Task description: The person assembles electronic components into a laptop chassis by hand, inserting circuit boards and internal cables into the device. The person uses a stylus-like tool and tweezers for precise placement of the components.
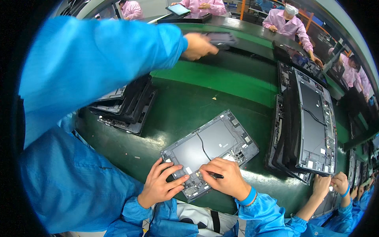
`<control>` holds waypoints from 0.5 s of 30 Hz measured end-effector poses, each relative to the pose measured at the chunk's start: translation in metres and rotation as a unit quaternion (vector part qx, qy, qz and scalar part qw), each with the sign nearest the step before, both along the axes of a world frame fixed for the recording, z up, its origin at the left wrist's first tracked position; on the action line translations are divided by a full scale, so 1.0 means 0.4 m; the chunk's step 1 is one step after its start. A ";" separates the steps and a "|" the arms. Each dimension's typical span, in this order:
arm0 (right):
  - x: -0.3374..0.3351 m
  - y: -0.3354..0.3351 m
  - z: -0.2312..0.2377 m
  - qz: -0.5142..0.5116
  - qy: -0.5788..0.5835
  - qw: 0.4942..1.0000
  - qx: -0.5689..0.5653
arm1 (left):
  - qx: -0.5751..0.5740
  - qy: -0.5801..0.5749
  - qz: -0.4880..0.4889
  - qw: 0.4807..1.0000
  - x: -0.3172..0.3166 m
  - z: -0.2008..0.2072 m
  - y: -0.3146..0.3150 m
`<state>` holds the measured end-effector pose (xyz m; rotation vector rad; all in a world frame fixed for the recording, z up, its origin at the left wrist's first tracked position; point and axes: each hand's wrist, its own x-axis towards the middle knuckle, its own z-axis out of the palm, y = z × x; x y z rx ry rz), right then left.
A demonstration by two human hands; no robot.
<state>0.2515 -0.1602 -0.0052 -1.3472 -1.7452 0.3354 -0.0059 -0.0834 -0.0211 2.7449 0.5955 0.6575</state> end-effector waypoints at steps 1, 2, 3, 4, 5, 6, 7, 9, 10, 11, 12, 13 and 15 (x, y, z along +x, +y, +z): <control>-0.005 -0.002 0.004 0.001 0.000 1.000 -0.002 | 0.000 0.002 0.000 1.000 -0.001 0.001 0.000; -0.011 -0.006 0.014 -0.015 -0.013 1.000 -0.010 | 0.001 0.005 -0.001 1.000 -0.002 0.001 0.000; -0.015 -0.011 0.018 -0.033 -0.026 0.999 -0.017 | 0.000 0.005 -0.001 1.000 -0.001 0.000 -0.001; -0.017 -0.014 0.015 -0.033 -0.025 0.999 -0.017 | -0.001 0.008 0.000 1.000 -0.001 0.000 -0.002; -0.018 -0.018 0.012 -0.046 -0.027 0.998 -0.017 | -0.001 0.012 0.000 1.000 0.000 0.000 -0.002; -0.019 -0.020 0.010 -0.059 -0.029 0.998 -0.016 | -0.001 0.012 0.000 1.000 0.001 0.001 -0.003; -0.020 -0.020 0.009 -0.059 -0.028 0.998 -0.016 | -0.001 0.012 0.002 1.000 0.002 0.003 -0.004; -0.021 -0.018 0.004 -0.062 -0.016 0.998 -0.014 | 0.000 0.012 0.003 1.000 0.002 0.002 -0.004; -0.022 -0.017 0.002 -0.062 -0.016 0.998 -0.013 | -0.005 -0.003 0.006 1.000 0.001 0.000 -0.003; -0.022 -0.016 0.001 -0.066 -0.016 0.998 -0.012 | -0.009 -0.018 0.008 1.000 0.001 -0.002 -0.002; -0.024 -0.017 0.000 -0.071 -0.016 0.997 -0.012 | -0.008 -0.018 0.007 1.000 0.000 -0.004 -0.002; -0.025 -0.018 0.000 -0.071 -0.015 0.997 -0.011 | -0.015 -0.034 0.007 0.999 -0.001 -0.009 -0.001; -0.025 -0.019 0.003 -0.078 -0.016 0.997 -0.014 | -0.021 -0.049 0.006 0.999 -0.001 -0.005 -0.003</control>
